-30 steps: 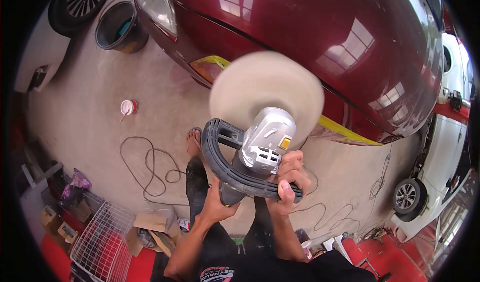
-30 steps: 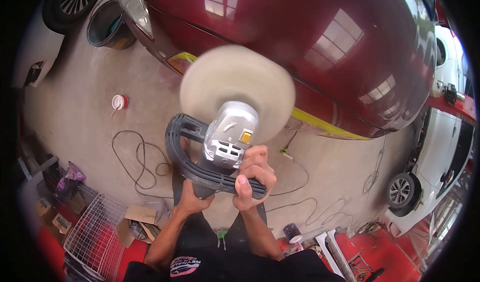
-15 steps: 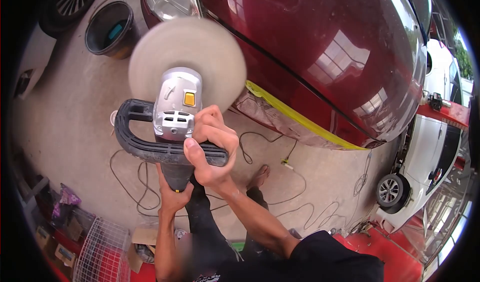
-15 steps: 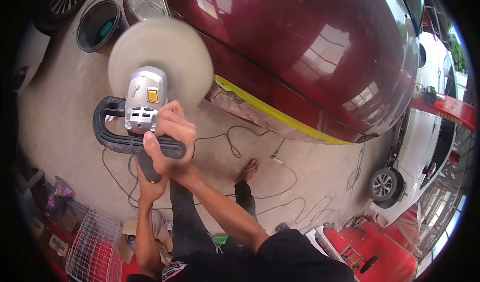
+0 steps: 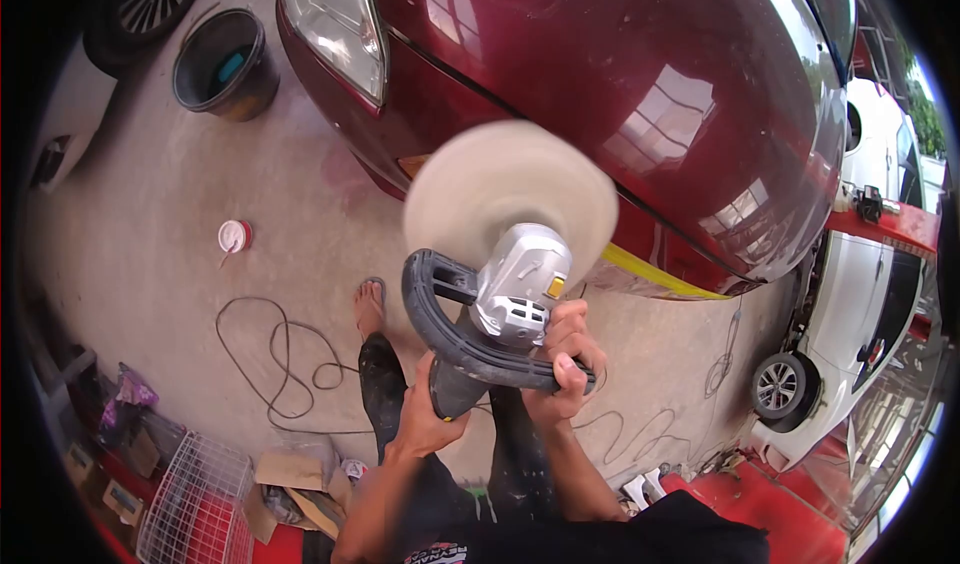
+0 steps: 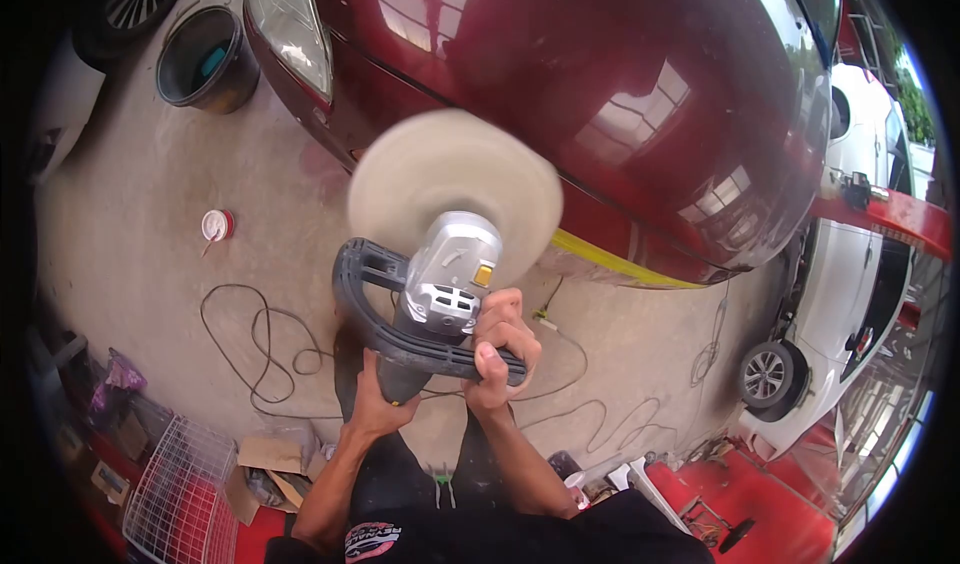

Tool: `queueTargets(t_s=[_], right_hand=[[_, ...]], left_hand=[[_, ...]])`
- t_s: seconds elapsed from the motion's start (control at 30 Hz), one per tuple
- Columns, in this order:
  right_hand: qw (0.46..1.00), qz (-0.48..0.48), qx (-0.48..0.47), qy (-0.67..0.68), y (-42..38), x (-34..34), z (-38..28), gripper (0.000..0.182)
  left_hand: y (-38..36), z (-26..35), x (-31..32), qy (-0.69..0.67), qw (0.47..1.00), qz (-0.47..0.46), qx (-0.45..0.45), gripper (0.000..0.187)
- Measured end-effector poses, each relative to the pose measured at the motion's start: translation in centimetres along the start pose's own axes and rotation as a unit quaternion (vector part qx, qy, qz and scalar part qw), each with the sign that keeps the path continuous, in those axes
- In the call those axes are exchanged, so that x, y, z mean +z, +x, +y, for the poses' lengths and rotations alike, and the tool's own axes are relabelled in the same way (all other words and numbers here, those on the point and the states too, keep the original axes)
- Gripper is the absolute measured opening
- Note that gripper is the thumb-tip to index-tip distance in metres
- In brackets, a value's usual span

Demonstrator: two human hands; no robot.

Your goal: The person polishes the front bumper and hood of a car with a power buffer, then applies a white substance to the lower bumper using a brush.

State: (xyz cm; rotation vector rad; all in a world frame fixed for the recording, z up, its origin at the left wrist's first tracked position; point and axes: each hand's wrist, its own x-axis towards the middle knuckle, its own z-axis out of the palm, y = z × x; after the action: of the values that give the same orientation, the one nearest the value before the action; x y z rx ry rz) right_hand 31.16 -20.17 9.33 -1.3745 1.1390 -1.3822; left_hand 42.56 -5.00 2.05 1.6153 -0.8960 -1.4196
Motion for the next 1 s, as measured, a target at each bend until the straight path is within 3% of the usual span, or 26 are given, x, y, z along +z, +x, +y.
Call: queueTargets(t_s=[0.17,0.3,0.43,0.47,0.57,0.63,0.7,0.77,0.87,1.0], right_hand=[[0.995,-0.103,0.001,0.011,2.6,8.0,-0.4,0.022],[0.989,-0.105,0.014,0.103,4.2,14.9,0.8,0.022],[0.993,-0.086,0.011,0.083,3.2,12.5,0.8,0.023],[0.994,-0.084,0.000,0.073,2.7,10.6,0.7,0.023],[0.999,-0.044,-0.020,0.005,0.8,4.4,0.5,0.025],[1.000,-0.009,-0.010,-0.020,-0.2,0.8,0.5,0.026],[1.000,0.002,-0.013,-0.027,-0.7,-1.2,0.3,0.025],[1.000,-0.001,-0.001,-0.031,-0.6,-0.6,0.1,0.026],[0.998,-0.053,-0.005,-0.017,0.8,2.8,-0.2,0.024],[0.994,-0.100,-0.004,0.052,3.1,10.9,0.4,0.018]], left_hand=[[1.1,-2.1,-7.0,-0.018,0.996,0.077,0.040,0.090],[2.9,0.4,-12.3,-0.021,0.991,0.130,-0.006,0.095],[2.5,-0.5,-11.5,-0.012,0.993,0.115,0.029,0.091],[1.8,-1.7,-10.7,0.043,0.992,0.107,0.043,0.087],[1.1,-0.2,-6.0,0.051,0.998,0.015,0.031,0.086],[0.2,0.5,-2.6,0.009,0.999,0.003,-0.034,0.087],[-0.1,1.9,-1.0,0.042,0.999,-0.004,-0.004,0.092],[-0.1,1.4,-0.9,0.023,0.999,-0.021,-0.017,0.094],[0.3,-0.3,-3.2,0.039,0.998,0.033,0.042,0.093],[2.5,-0.8,-8.8,-0.023,0.993,0.113,0.031,0.087]])
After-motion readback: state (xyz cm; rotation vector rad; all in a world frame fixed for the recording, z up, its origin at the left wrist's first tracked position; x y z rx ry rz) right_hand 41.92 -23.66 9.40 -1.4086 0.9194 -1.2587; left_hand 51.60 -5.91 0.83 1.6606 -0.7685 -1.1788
